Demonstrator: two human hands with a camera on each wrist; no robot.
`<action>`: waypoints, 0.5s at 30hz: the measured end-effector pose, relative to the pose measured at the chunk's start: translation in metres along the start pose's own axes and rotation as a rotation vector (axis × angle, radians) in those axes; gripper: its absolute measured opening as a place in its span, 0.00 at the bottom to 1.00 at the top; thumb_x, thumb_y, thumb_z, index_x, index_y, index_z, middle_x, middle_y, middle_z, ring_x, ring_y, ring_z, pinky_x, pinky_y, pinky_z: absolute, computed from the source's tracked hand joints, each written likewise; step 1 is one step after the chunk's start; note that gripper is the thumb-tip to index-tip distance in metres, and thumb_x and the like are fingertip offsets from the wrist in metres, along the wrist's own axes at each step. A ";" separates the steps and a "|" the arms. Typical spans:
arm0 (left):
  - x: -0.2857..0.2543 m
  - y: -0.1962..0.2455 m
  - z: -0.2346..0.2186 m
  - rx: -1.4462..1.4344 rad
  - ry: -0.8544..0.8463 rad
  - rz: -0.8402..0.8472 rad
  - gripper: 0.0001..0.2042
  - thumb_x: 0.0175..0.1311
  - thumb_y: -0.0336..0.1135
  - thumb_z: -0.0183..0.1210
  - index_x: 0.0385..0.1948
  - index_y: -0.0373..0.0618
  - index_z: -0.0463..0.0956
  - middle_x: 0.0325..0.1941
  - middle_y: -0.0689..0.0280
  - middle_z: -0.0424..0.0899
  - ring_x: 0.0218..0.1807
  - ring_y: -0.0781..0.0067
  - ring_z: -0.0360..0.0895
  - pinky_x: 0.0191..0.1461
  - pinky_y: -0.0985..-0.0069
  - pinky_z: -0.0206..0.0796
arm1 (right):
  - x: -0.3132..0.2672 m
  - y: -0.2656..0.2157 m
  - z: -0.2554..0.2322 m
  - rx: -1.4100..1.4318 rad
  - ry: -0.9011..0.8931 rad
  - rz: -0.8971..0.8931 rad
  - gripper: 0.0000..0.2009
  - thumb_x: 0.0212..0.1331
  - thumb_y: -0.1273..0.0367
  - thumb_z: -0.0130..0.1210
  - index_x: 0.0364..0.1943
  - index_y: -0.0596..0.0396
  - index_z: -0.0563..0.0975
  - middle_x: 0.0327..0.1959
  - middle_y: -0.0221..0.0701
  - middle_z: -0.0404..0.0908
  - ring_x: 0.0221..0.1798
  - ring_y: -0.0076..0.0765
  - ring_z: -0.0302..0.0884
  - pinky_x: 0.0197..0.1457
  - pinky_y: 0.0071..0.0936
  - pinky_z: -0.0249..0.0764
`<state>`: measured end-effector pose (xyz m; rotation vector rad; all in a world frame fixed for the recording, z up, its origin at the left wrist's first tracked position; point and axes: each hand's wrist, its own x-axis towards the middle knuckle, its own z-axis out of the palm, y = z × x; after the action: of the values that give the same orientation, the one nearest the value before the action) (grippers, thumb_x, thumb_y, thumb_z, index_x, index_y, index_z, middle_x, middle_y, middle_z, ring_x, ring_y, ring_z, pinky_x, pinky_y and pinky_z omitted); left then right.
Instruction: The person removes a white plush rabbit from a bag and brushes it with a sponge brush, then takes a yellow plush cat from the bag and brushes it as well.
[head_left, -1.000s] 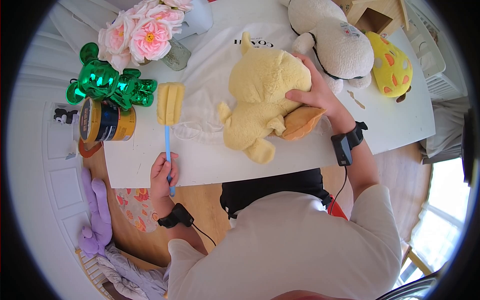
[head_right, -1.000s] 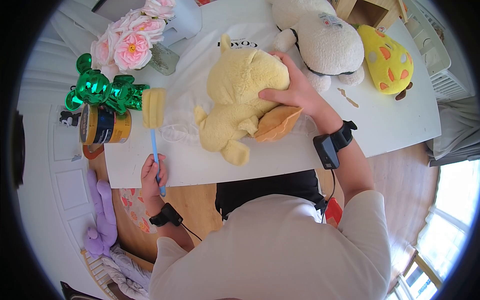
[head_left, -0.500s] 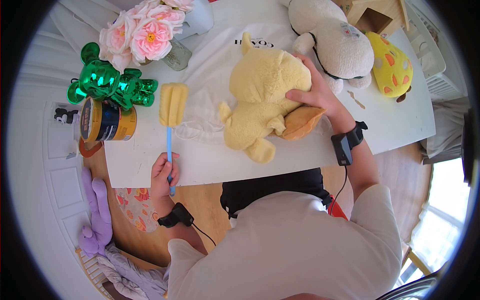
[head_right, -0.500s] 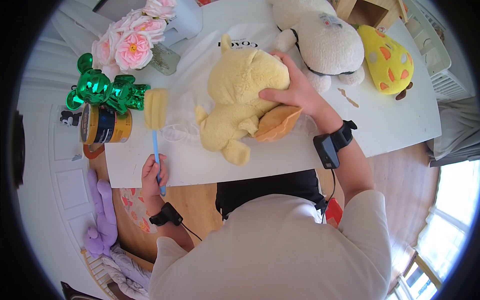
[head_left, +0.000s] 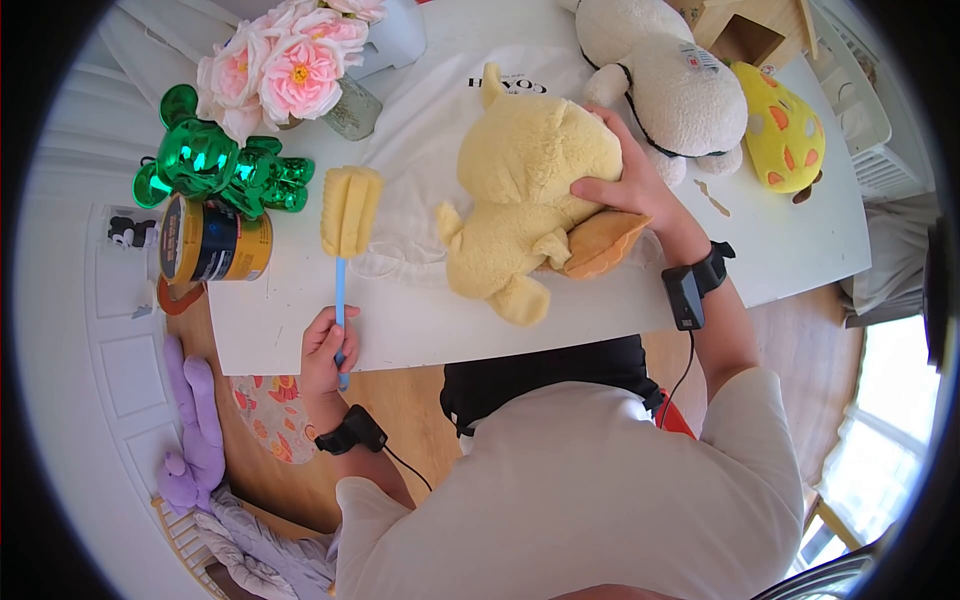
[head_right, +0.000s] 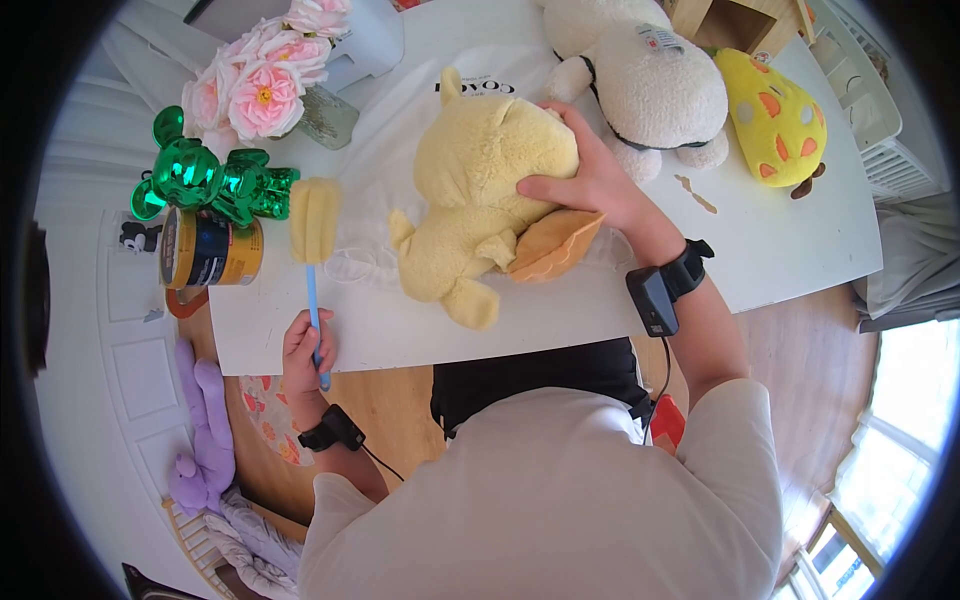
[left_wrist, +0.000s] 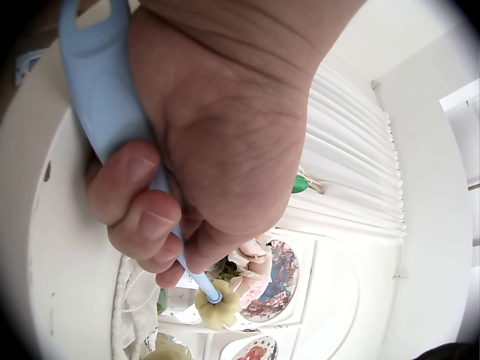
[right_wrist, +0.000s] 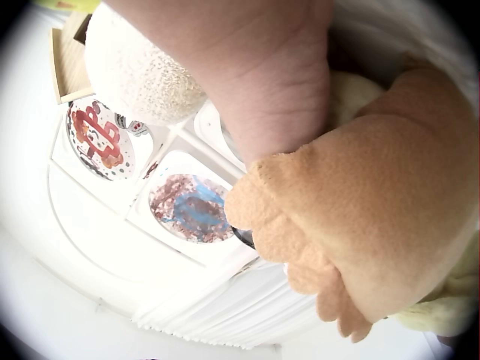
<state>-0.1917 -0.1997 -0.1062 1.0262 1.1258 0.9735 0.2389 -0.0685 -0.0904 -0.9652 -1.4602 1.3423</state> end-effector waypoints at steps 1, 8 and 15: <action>0.000 0.000 0.000 0.000 0.001 -0.002 0.14 0.70 0.35 0.48 0.48 0.34 0.71 0.18 0.71 0.62 0.13 0.86 0.53 0.14 0.87 0.44 | 0.000 0.000 0.000 0.001 0.000 0.000 0.39 0.45 0.68 0.68 0.63 0.55 0.60 0.56 0.34 0.70 0.61 0.33 0.67 0.64 0.31 0.62; 0.006 0.007 0.012 0.153 -0.197 -0.028 0.14 0.69 0.34 0.50 0.51 0.35 0.72 0.17 0.73 0.64 0.15 0.86 0.56 0.18 0.86 0.48 | 0.000 0.000 0.000 -0.012 0.009 -0.003 0.38 0.45 0.68 0.68 0.63 0.55 0.60 0.56 0.34 0.71 0.60 0.33 0.68 0.64 0.31 0.63; 0.006 0.034 0.027 0.410 -0.306 -0.064 0.12 0.64 0.30 0.56 0.47 0.34 0.77 0.22 0.71 0.73 0.21 0.82 0.63 0.25 0.83 0.56 | 0.000 -0.003 0.000 -0.047 0.021 0.017 0.37 0.45 0.69 0.68 0.62 0.56 0.61 0.55 0.34 0.72 0.58 0.33 0.69 0.62 0.30 0.64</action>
<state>-0.1675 -0.1894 -0.0710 1.4062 1.1134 0.5174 0.2392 -0.0688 -0.0874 -1.0212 -1.4768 1.3112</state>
